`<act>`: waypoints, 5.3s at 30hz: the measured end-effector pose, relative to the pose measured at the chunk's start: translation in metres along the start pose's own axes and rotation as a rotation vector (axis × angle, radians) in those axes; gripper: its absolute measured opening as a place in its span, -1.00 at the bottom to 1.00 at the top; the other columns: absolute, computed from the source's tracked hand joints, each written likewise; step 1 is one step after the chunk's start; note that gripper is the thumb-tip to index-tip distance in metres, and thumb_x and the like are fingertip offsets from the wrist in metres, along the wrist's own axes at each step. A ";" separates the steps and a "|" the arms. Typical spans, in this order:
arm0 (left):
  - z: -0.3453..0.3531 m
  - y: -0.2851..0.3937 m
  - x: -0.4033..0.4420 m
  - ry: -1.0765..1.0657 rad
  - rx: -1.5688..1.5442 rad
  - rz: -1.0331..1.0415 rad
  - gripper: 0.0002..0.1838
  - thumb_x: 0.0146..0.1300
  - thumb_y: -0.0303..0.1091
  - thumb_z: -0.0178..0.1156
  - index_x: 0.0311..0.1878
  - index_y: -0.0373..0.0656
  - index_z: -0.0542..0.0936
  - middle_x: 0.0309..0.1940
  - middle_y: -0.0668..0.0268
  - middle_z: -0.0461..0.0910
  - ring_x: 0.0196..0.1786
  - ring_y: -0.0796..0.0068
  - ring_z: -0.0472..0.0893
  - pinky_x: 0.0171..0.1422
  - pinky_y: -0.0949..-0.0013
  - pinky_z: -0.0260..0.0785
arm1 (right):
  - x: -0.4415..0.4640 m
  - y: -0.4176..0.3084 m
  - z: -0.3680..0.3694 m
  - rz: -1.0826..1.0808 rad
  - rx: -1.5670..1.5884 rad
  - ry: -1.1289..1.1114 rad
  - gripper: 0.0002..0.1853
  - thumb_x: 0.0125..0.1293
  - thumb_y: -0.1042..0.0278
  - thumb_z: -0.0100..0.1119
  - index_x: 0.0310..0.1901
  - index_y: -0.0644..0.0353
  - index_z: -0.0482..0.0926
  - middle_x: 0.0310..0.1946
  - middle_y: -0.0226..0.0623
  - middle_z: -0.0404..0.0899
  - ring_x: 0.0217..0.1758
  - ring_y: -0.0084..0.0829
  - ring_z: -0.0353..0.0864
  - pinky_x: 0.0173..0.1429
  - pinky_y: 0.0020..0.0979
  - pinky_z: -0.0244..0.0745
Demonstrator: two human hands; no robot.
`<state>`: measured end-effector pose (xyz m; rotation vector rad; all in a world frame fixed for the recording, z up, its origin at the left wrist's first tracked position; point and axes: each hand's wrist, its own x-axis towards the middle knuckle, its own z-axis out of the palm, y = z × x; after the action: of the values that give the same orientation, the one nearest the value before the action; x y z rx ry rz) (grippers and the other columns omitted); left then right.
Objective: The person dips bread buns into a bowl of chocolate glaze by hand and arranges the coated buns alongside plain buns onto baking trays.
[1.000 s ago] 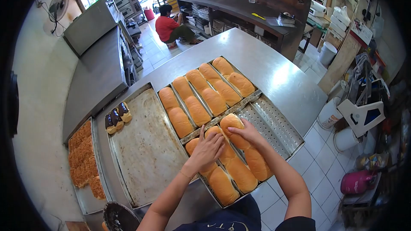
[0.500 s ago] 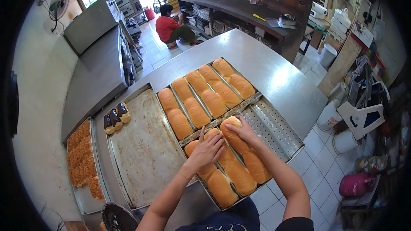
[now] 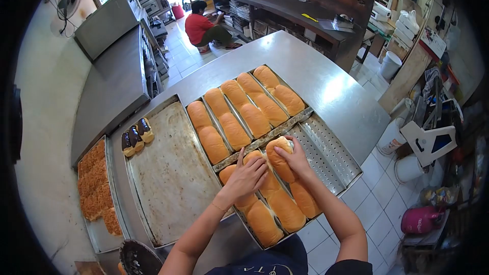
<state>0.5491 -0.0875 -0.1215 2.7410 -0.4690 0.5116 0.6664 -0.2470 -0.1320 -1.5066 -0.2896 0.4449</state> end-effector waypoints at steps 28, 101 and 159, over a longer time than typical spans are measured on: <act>-0.007 0.061 -0.017 -0.179 -0.098 0.136 -0.67 0.20 -0.29 0.10 0.02 -0.17 0.50 -0.07 0.23 0.46 0.12 0.32 0.42 0.49 -0.06 -0.15 | -0.065 -0.043 -0.063 0.196 -0.709 -0.358 -0.34 0.29 -0.12 0.09 0.21 0.28 0.34 0.06 -0.14 0.52 0.09 -0.31 0.52 0.17 -0.33 0.38; -0.241 0.112 -0.198 1.321 -2.737 -0.254 -0.45 0.24 0.06 0.17 0.16 -0.10 0.42 -0.09 0.31 0.55 -0.01 0.43 0.54 0.28 0.18 0.31 | -0.182 -0.135 0.157 -1.546 -0.907 -0.793 -0.62 0.25 0.16 0.13 0.05 0.14 0.43 -0.08 -0.12 0.60 -0.14 -0.17 0.64 -0.09 -0.21 0.53; -0.220 0.114 -0.769 1.314 0.271 -1.685 -0.42 0.39 -0.05 0.00 0.29 -0.28 0.21 0.17 0.02 0.29 0.21 0.14 0.37 0.28 0.23 0.24 | -0.354 0.037 0.479 -1.039 -1.219 -1.348 -0.17 0.19 0.02 0.19 0.42 0.04 0.03 -0.19 -0.13 0.37 -0.10 -0.12 0.49 -0.11 -0.20 0.50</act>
<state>-0.2356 0.0873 -0.2016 1.3800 1.9383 1.4400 0.1329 0.0192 -0.1124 -1.6206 -2.6180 0.3448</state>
